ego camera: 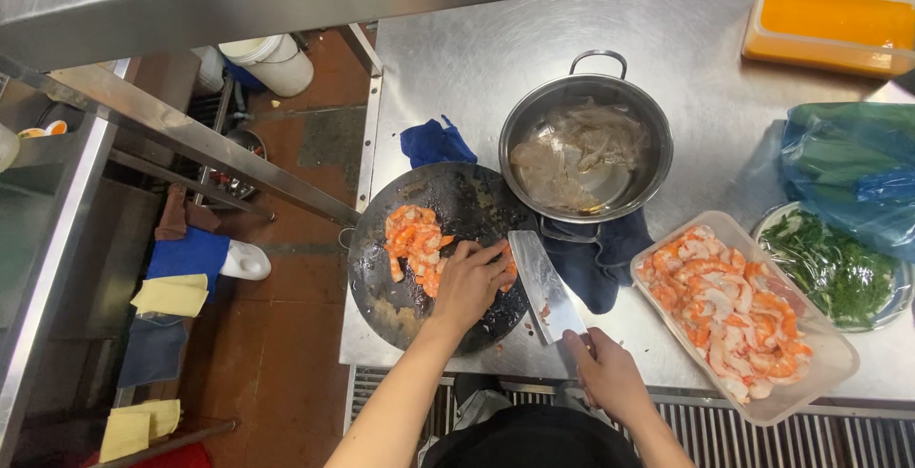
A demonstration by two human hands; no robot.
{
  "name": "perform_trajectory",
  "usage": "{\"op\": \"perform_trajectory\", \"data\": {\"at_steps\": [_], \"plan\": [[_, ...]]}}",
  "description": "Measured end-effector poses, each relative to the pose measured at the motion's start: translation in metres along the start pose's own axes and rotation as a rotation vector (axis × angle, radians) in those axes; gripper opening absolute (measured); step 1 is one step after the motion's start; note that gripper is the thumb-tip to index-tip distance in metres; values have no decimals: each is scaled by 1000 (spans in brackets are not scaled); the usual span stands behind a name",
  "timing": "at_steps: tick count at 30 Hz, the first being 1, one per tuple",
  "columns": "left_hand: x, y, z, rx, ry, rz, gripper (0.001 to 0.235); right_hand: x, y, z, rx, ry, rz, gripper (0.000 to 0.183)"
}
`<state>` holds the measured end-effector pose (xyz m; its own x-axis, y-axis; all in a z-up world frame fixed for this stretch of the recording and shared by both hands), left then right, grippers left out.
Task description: The person chops raw shrimp on a round wooden cutting board using a large cleaver. They repeatedly slice the shrimp into smaller pieces and occasionally transfer them into a metal bowl. The task is performed in a commercial kitchen setting with other ingredients visible nearby.
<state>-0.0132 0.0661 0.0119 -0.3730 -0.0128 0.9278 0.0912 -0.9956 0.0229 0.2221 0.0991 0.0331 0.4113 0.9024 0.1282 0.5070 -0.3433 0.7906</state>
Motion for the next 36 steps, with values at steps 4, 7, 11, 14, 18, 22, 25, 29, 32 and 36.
{"op": "perform_trajectory", "data": {"at_steps": [4,7,11,14,18,22,25,29,32,36], "plan": [[-4,1,-1,20,-79,12,36,0,-1,1,-16,21,6,42],[-6,2,-2,35,-82,14,36,0,-1,2,-23,18,7,42],[-6,2,-3,71,-76,-10,38,0,-5,5,12,52,28,42],[-8,3,-5,76,-90,-7,36,0,-3,4,3,22,32,43],[-7,3,-5,77,-82,8,35,0,-8,9,6,65,33,44],[-6,3,-4,74,-117,20,35,-1,-17,15,2,69,41,45],[-6,3,-4,80,-113,26,37,-4,-29,19,-6,126,47,47],[-3,5,-1,120,-103,45,38,-8,-49,8,55,208,90,49],[-6,7,0,91,-84,100,37,-10,-57,4,78,241,85,48],[-5,10,4,105,-129,100,43,-17,-33,24,43,219,63,41]]}}
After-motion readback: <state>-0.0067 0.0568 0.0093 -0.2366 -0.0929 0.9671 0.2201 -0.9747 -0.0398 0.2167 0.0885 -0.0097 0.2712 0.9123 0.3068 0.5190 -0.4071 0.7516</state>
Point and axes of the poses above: each hand's wrist, its own y-axis away from the middle knuckle, its own x-axis out of the back of the hand, z = x × y, the point moved 7 cm from there along -y, towards the middle knuckle, and after that the axes turned 15 degrees about -z, right-handed, at the moved point
